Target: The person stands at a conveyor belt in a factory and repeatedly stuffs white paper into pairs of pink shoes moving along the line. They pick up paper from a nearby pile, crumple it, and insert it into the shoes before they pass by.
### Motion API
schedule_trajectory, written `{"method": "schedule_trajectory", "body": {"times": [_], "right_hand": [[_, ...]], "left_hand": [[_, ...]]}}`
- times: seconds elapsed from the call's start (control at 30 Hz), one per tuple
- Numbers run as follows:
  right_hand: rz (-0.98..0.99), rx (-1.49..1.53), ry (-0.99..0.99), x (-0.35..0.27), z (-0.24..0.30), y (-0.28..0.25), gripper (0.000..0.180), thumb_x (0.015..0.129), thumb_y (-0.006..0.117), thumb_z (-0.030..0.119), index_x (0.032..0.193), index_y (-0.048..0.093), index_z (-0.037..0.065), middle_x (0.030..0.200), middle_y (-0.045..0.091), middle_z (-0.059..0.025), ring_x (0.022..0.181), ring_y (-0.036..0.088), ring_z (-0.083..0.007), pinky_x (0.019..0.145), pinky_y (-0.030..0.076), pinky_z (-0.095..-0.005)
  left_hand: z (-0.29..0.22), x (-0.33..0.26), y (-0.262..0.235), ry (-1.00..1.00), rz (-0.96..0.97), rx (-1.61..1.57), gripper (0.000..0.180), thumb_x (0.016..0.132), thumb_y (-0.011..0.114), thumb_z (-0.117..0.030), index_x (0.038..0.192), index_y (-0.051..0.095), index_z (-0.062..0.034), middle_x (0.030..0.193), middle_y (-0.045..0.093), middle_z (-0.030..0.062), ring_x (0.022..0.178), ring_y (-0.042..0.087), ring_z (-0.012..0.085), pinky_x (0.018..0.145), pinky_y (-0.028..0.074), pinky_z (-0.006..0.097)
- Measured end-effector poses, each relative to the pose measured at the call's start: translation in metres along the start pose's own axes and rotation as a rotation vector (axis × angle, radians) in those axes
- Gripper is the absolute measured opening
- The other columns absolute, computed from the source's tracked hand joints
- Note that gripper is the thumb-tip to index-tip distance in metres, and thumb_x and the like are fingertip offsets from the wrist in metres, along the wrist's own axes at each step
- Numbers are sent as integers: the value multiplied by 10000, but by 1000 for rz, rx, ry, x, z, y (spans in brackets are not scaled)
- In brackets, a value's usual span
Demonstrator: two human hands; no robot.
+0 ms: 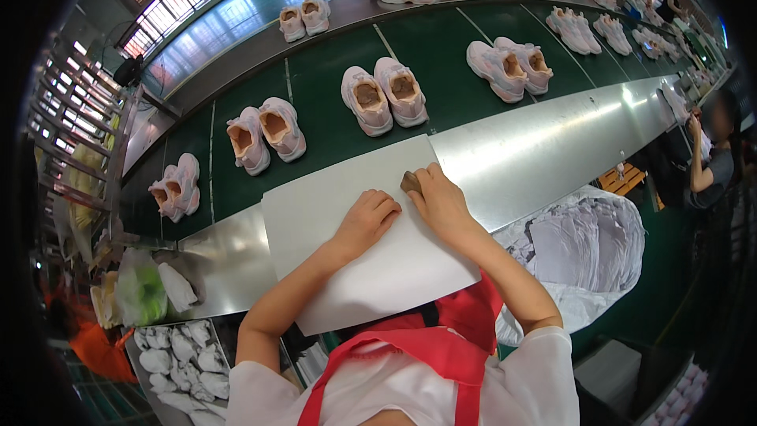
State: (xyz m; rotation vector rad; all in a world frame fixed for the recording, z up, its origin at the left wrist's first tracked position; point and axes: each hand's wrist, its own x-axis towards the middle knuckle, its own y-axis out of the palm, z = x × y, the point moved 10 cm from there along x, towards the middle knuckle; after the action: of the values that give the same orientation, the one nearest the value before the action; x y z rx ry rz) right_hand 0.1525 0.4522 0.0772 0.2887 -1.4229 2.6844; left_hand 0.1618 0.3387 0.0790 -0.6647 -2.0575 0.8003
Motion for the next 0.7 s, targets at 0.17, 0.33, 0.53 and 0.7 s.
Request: {"method": "schedule_trajectory", "body": {"times": [0.17,0.33,0.53,0.7], "right_hand": [[1,-133,-50,-8,6,-8,177,801,586,83,956,530,21,886,541,-130,842,574,-331,679,483,-405],[225,176,-108,-22,4,8,213,833,558,187,935,515,5,841,563,-188,793,556,-370,693,447,-432],[-66,219,47,-8,-24,-14,300,823,579,219,1043,532,20,850,607,-188,797,583,-355,703,473,-400],[-575,306,6,-45,-63,-61,232,836,581,135,1049,573,44,871,614,-116,743,588,-233,667,472,-301]], "left_hand": [[7,-2,0,-56,-35,-17,217,735,646,-1,942,589,-32,1065,552,101,981,513,284,825,442,336],[-4,2,2,17,-14,189,243,692,673,-7,917,588,-41,1263,511,81,1176,443,299,958,353,460],[-17,1,-9,113,-30,-45,82,703,566,53,713,521,-15,610,490,99,564,474,257,594,427,370],[-9,8,18,14,110,140,21,758,571,20,767,562,3,606,494,93,532,431,256,533,374,354]]}}
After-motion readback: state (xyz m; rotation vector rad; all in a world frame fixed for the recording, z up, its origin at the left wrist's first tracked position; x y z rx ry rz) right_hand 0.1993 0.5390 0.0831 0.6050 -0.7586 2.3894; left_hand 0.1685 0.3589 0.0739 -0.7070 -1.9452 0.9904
